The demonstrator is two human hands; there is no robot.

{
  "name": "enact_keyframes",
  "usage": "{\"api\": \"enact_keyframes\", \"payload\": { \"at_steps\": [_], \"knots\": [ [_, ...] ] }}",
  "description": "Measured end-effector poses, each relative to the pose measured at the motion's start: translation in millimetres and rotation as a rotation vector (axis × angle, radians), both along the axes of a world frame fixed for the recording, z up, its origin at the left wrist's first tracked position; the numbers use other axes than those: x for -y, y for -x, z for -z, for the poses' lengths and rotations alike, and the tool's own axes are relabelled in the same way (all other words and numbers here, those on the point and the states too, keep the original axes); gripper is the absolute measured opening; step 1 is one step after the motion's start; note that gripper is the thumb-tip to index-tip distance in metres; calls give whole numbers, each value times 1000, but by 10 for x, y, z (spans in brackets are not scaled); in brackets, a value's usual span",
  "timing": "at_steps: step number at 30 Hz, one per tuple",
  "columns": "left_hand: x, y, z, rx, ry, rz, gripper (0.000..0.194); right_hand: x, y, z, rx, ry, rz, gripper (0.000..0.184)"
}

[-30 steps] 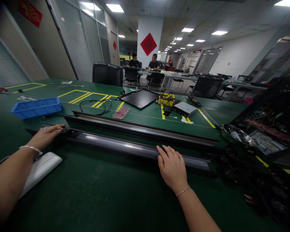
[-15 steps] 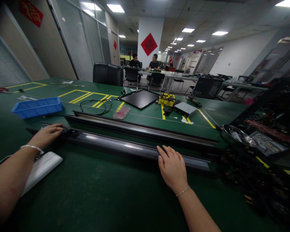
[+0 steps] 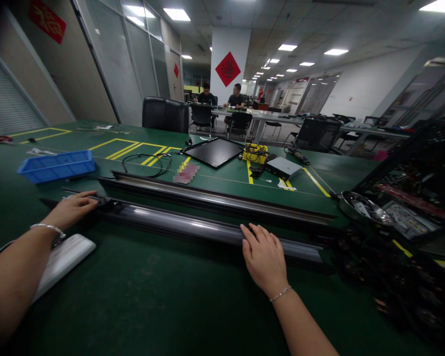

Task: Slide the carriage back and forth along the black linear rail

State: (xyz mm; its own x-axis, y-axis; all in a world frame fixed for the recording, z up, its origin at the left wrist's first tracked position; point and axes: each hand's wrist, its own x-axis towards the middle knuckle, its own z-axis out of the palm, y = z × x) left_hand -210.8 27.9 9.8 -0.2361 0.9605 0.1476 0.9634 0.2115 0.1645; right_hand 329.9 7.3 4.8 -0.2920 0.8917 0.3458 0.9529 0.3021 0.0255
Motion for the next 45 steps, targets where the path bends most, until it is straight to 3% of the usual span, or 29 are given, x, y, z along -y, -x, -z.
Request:
{"api": "enact_keyframes", "payload": {
  "at_steps": [8, 12, 15, 21, 45],
  "knots": [
    [-2, -69, -48, 82, 35, -113, 36, 4, 6, 3, 3, -16, -7, 43],
    [5, -102, -71, 96, 43, -149, 51, 4, 4, 7, 2, -23, -5, 43],
    [15, -138, -72, 91, 42, -135, 58, 2, 0, 9, 4, -28, -8, 42],
    [24, -193, -58, 29, 112, -31, 49, 7, 3, 2, 1, -22, -4, 42],
    [64, -213, -116, 63, 225, 16, 49, 2, 4, 9, -16, 8, 3, 43]
  ]
}}
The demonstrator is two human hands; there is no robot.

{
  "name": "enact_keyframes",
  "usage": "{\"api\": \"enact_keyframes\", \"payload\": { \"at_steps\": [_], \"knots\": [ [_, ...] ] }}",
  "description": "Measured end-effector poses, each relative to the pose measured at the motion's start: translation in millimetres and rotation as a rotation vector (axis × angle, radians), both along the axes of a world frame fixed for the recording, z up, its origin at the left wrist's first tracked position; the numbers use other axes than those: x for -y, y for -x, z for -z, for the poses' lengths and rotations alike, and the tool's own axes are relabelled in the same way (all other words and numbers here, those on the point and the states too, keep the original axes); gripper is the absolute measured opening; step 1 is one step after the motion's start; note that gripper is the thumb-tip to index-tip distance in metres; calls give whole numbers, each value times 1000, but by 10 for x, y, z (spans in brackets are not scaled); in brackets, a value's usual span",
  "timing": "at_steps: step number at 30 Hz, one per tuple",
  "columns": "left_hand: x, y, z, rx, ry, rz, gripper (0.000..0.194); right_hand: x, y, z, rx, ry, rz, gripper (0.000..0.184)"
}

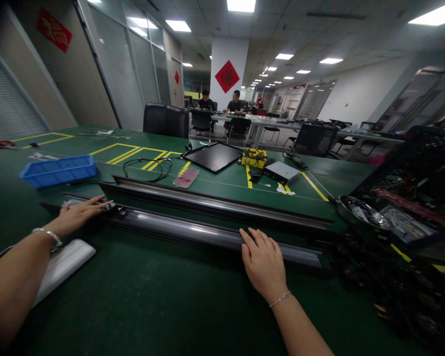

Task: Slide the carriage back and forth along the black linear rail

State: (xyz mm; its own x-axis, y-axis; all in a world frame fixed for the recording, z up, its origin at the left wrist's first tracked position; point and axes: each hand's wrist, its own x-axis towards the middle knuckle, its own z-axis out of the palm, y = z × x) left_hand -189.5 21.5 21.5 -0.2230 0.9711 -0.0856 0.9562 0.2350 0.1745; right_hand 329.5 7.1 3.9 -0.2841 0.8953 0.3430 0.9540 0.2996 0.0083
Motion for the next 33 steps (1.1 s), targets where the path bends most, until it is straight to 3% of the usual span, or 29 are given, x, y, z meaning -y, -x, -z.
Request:
{"api": "enact_keyframes", "payload": {
  "at_steps": [15, 23, 33],
  "knots": [
    [-37, 157, 98, -113, 120, 133, 44, -2, -11, 7, 5, 2, 0, 43],
    [-23, 88, 68, -120, 152, 107, 62, 4, -11, -10, 19, -3, -10, 43],
    [-7, 77, 57, -146, 156, 113, 69, 7, -4, -17, 22, 18, 3, 44]
  ]
}}
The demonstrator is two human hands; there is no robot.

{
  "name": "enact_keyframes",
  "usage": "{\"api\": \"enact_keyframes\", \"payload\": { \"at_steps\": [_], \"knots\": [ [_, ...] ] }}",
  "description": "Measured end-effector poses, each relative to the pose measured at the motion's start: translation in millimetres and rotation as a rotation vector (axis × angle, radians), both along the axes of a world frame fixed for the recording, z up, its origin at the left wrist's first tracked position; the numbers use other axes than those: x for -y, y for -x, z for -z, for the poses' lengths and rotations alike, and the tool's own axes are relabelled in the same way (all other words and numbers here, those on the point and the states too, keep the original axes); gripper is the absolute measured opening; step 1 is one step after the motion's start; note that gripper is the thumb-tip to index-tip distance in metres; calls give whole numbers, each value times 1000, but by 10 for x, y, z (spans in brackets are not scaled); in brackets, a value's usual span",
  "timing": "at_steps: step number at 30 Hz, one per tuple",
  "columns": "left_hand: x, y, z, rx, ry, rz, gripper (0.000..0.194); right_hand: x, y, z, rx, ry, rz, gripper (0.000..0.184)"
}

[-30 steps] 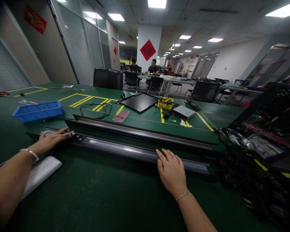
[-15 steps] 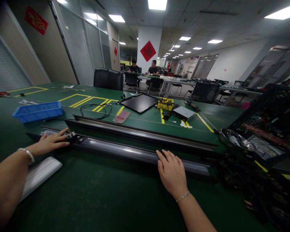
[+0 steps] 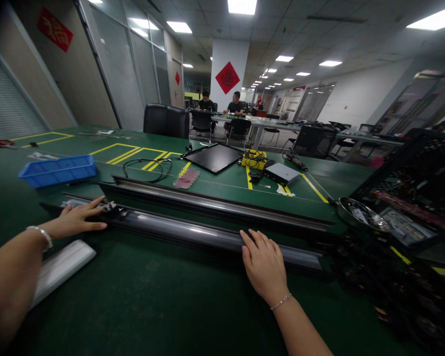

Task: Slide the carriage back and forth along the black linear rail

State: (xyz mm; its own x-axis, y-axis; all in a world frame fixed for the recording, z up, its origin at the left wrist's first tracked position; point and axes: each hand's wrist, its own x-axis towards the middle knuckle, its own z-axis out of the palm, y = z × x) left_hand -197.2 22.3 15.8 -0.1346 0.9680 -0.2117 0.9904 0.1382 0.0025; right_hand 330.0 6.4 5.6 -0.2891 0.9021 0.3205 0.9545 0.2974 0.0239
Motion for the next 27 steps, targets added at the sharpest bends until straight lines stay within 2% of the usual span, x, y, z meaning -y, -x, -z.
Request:
{"api": "enact_keyframes", "payload": {
  "at_steps": [9, 20, 27],
  "knots": [
    [3, -13, 9, 13, -42, -6, 66, -1, -3, -3, -13, 0, -3, 44],
    [10, -63, -18, -26, -23, -19, 64, 0, 3, -8, 5, -17, -13, 43],
    [22, -41, 1, -50, -31, -7, 68, 2, -2, -7, 3, -2, -6, 44]
  ]
}}
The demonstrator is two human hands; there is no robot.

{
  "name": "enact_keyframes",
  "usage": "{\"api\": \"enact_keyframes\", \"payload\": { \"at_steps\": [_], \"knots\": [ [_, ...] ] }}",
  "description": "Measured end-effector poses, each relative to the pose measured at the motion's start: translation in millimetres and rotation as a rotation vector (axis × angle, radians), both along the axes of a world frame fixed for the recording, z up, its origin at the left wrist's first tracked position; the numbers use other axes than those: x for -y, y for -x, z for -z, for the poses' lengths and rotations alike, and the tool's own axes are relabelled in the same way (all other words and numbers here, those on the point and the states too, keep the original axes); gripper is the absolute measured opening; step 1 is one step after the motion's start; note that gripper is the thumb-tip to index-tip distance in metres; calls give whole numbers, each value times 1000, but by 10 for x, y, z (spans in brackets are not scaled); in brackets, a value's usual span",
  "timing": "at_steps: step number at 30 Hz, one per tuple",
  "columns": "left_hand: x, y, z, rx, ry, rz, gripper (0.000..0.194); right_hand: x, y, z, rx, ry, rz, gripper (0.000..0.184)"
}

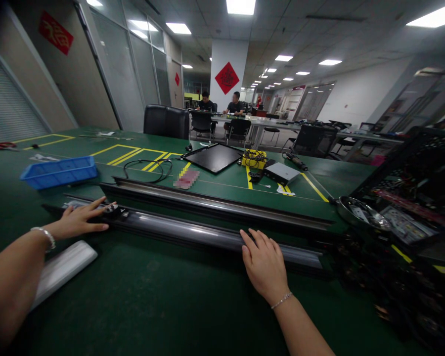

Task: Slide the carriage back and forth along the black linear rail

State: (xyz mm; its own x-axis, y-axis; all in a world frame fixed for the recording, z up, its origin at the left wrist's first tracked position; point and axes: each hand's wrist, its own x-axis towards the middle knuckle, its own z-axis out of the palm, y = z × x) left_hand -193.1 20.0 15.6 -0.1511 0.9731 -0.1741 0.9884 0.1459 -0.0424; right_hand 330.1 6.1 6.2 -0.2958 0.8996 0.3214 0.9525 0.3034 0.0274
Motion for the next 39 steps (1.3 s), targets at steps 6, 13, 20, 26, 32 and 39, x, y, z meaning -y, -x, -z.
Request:
{"api": "enact_keyframes", "payload": {
  "at_steps": [6, 13, 20, 26, 32, 39],
  "knots": [
    [-5, -24, -17, 4, 12, 0, 66, -1, 0, 4, 0, 7, 4, 44],
    [11, -130, -135, -21, 107, -13, 71, -8, -6, 27, -16, 2, 2, 44],
    [50, -292, -164, -33, 99, -92, 76, -8, -5, 10, -4, -4, -5, 44],
    [77, -377, -70, -39, 11, -130, 69, -3, 0, 3, 2, -2, -6, 44],
    [88, -422, -68, -37, -9, -145, 66, 2, 9, -1, 7, -8, -7, 44],
    [97, -465, -133, -67, 45, -140, 64, -2, -4, 4, -2, 7, -5, 44]
  ]
}}
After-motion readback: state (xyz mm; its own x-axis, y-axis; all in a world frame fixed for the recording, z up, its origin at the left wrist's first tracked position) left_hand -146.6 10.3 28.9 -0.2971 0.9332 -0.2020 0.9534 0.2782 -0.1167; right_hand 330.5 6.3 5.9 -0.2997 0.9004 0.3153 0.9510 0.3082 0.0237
